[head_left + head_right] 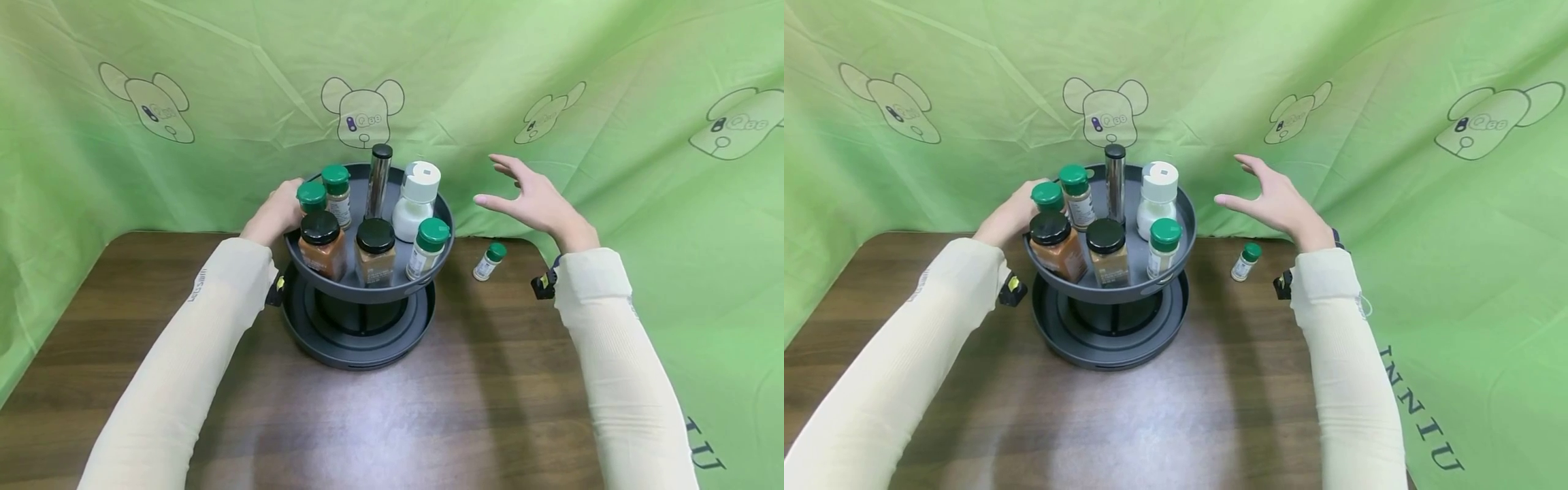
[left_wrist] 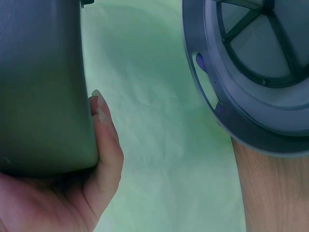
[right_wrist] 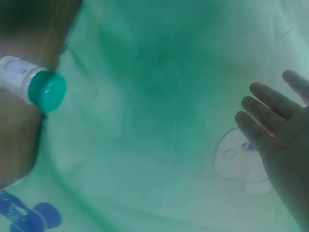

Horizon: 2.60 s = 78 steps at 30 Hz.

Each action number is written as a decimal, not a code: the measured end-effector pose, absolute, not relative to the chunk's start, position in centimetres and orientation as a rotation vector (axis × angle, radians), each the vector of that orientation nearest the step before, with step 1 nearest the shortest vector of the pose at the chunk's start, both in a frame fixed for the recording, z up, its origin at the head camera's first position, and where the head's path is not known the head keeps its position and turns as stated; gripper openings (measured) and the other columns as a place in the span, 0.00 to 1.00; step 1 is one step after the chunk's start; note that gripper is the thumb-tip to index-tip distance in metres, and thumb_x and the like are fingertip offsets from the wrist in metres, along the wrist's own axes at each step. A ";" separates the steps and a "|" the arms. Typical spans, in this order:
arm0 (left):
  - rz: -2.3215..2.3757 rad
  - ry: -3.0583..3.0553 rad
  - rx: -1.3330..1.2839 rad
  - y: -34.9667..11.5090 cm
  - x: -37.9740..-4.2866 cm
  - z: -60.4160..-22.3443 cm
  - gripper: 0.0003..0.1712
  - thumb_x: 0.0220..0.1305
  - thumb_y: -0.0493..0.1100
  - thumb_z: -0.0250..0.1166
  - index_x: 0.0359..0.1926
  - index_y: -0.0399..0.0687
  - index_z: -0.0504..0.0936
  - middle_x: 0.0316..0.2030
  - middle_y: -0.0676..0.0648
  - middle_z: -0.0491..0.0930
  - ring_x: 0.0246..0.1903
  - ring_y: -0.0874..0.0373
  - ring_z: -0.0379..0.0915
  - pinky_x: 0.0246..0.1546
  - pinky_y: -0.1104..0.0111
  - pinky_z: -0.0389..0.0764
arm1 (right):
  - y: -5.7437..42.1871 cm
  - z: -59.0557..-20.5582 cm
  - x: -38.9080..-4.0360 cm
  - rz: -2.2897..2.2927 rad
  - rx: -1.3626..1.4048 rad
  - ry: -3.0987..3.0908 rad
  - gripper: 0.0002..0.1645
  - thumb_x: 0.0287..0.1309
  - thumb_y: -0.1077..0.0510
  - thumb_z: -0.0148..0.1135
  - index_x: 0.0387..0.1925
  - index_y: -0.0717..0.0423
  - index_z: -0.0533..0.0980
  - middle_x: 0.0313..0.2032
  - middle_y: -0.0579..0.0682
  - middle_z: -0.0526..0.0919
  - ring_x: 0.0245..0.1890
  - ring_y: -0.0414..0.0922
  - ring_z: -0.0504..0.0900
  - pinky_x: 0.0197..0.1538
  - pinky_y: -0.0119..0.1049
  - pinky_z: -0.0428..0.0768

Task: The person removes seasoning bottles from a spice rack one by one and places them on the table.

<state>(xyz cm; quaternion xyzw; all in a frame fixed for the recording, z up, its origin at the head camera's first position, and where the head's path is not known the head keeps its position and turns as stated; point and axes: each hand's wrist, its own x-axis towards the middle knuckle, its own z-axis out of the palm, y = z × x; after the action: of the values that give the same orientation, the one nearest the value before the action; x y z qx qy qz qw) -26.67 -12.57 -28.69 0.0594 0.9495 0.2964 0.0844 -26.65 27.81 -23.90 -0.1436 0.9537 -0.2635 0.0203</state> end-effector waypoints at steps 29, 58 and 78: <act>0.882 2.844 0.188 -12.6 -26.5 -28.7 0.18 0.70 0.40 0.48 0.54 0.31 0.67 0.54 0.30 0.71 0.54 0.36 0.69 0.60 0.45 0.72 | 19.8 -20.5 -25.8 -0.696 -0.959 2.945 0.48 0.57 0.37 0.66 0.74 0.45 0.59 0.73 0.43 0.64 0.74 0.47 0.61 0.74 0.52 0.61; 0.879 2.835 0.147 -12.5 -26.6 -28.5 0.18 0.70 0.42 0.50 0.54 0.33 0.67 0.55 0.31 0.71 0.56 0.37 0.69 0.61 0.45 0.71 | 16.0 -21.5 -26.0 -0.437 -1.299 2.950 0.23 0.61 0.51 0.65 0.55 0.57 0.75 0.57 0.55 0.79 0.58 0.52 0.76 0.62 0.50 0.73; 0.904 2.825 0.121 -12.6 -26.6 -28.5 0.16 0.66 0.34 0.45 0.54 0.34 0.67 0.55 0.32 0.71 0.57 0.37 0.68 0.62 0.45 0.71 | 16.0 -21.8 -26.5 -0.506 -1.192 2.873 0.17 0.71 0.50 0.51 0.55 0.54 0.70 0.54 0.56 0.73 0.49 0.51 0.72 0.56 0.49 0.72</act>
<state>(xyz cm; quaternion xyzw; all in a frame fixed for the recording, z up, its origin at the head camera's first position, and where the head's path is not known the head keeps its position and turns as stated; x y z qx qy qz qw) -26.64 -12.63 -28.54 0.0407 0.9481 0.3034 0.0864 -26.53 15.98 -21.78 -0.3782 0.9117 -0.1606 -0.0046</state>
